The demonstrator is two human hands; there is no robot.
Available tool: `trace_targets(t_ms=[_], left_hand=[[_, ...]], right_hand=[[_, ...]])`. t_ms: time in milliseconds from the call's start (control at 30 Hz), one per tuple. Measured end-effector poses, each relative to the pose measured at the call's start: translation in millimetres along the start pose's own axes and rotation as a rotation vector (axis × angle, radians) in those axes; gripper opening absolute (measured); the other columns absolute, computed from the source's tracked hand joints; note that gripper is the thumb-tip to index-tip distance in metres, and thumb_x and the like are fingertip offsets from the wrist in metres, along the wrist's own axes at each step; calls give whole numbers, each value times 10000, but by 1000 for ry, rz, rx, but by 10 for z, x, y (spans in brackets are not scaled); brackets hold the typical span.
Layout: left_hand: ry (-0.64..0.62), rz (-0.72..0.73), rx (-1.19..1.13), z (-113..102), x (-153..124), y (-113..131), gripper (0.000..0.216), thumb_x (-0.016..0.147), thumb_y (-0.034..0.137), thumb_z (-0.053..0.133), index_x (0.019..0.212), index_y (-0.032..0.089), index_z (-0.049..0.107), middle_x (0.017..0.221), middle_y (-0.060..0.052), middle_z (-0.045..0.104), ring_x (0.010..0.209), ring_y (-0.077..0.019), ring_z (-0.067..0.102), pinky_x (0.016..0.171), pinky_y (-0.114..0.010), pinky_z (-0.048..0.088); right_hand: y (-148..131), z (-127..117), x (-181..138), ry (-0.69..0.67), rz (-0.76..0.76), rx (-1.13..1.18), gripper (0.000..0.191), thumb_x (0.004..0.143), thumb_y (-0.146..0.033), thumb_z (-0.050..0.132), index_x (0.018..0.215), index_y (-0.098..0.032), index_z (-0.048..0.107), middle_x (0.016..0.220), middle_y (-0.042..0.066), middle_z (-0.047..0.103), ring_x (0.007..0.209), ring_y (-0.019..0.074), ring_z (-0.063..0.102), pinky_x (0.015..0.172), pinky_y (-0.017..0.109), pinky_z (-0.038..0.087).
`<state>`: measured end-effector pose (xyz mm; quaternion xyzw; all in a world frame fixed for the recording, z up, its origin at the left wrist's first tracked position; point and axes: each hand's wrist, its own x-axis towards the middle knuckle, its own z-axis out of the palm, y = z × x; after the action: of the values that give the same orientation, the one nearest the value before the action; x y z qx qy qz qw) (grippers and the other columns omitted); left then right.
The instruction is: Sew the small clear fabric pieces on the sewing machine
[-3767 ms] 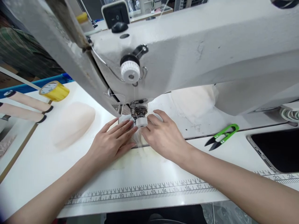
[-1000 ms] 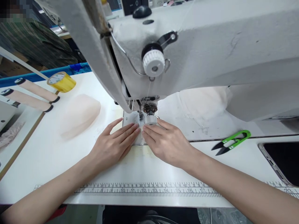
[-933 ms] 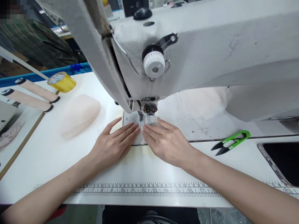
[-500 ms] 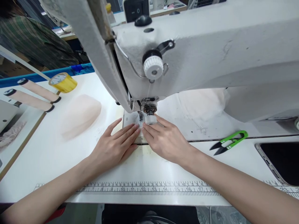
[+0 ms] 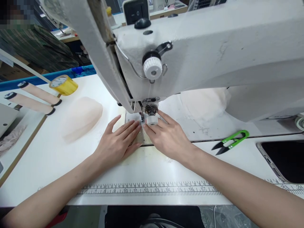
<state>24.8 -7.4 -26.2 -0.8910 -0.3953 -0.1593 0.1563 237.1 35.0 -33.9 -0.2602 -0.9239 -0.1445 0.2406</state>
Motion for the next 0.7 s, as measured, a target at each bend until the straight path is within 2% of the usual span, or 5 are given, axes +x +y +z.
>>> trace_targets(t_ms=[200, 433, 700], left_hand=[[4, -10, -9, -14, -35, 33, 429, 970, 389, 505, 1255, 79, 593, 1226, -144, 645, 1155, -261, 616, 1138, -545, 305], [9, -26, -18, 23, 0, -7, 424, 976, 390, 495, 1246, 80, 599, 1229, -140, 644, 1161, -262, 613, 1150, -555, 283], [-11, -93, -59, 76, 54, -112, 431, 992, 415, 449, 1270, 117, 589, 1262, -120, 628, 1188, -263, 593, 1159, -582, 253]], right_hand=[[-39, -38, -7, 18, 15, 14, 300, 882, 15, 510, 1041, -132, 718, 1080, 69, 707, 932, 205, 646, 978, 408, 481], [-21, -4, 6, -20, 38, -43, 316, 876, 13, 492, 1073, -133, 692, 1052, 54, 714, 866, 187, 633, 984, 398, 456], [14, 17, 36, -42, 27, -111, 334, 869, 1, 499, 1109, -146, 679, 1050, 57, 713, 975, 215, 606, 1050, 421, 388]])
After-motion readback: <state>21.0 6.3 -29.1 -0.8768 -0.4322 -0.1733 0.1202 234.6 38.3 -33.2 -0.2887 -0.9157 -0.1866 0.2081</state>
